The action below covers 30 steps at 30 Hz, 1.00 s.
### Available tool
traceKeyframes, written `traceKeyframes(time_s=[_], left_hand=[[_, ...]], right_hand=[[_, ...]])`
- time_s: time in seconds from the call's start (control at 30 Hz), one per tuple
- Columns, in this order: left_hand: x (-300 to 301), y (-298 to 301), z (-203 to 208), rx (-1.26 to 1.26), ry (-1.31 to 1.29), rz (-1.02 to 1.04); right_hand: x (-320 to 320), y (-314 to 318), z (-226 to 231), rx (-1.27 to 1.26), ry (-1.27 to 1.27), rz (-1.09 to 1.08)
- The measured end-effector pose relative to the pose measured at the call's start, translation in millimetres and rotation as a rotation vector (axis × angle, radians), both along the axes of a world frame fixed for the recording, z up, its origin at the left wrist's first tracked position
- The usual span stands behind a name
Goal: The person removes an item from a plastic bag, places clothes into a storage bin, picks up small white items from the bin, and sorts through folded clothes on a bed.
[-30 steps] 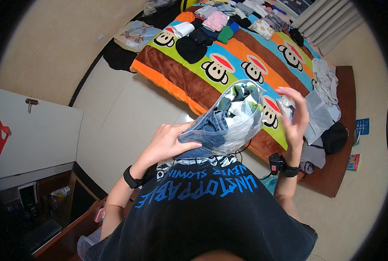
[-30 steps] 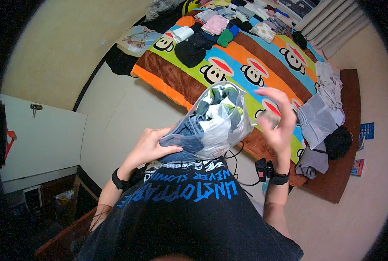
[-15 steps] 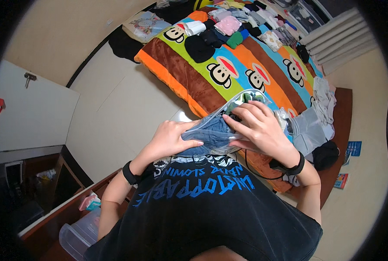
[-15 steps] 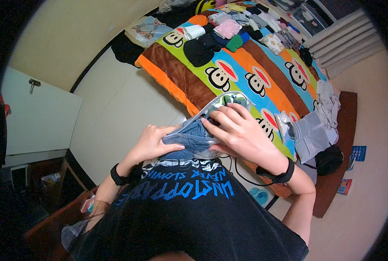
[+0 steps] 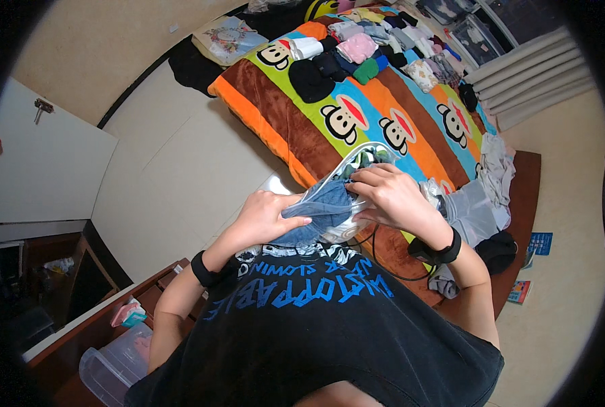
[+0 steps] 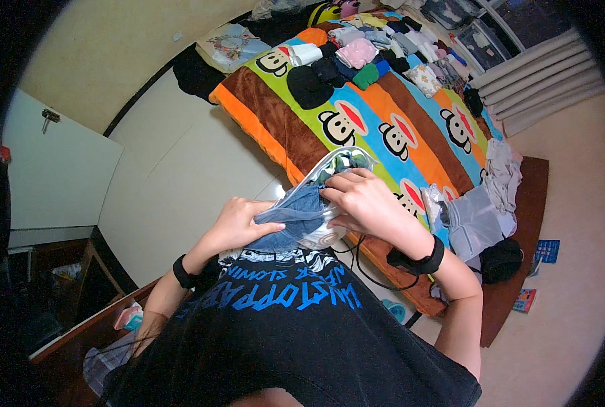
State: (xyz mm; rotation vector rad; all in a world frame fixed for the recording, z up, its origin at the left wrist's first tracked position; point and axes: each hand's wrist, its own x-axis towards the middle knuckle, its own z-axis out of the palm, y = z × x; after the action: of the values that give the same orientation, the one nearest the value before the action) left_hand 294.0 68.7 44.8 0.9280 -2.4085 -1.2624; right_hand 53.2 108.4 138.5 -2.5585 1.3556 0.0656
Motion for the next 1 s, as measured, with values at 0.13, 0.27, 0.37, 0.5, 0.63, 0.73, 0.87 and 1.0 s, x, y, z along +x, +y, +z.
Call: traceKeyframes(time_s=[0.13,0.27,0.37,0.5,0.63,0.73,0.87,1.0], left_hand=[[2,-2,-3,-0.047,-0.005,-0.033],[17,-1,-14,-0.067,0.031,-0.033],[30,0,-19,-0.08,0.011,-0.055],[40,-1,-21,-0.066,-0.008,-0.066],[44,0,-25,-0.069,0.07,-0.01],[48,0,-21,-0.001,0.031,-0.034],[46,-2,-24,-0.067,0.061,-0.047],[47,-1,-26,-0.058,0.021,-0.067]], right_hand=[[2,-4,-7,0.186,0.016,-0.095],[13,-9,-10,0.173,-0.044,-0.065],[25,-8,-8,0.099,-0.019,-0.018],[34,-7,-10,-0.022,-0.004,0.053],[36,-1,-20,-0.106,0.045,0.04],[40,1,-19,-0.12,0.06,0.029],[36,-3,-25,-0.072,0.024,0.042],[35,-9,-30,0.059,-0.05,0.011]])
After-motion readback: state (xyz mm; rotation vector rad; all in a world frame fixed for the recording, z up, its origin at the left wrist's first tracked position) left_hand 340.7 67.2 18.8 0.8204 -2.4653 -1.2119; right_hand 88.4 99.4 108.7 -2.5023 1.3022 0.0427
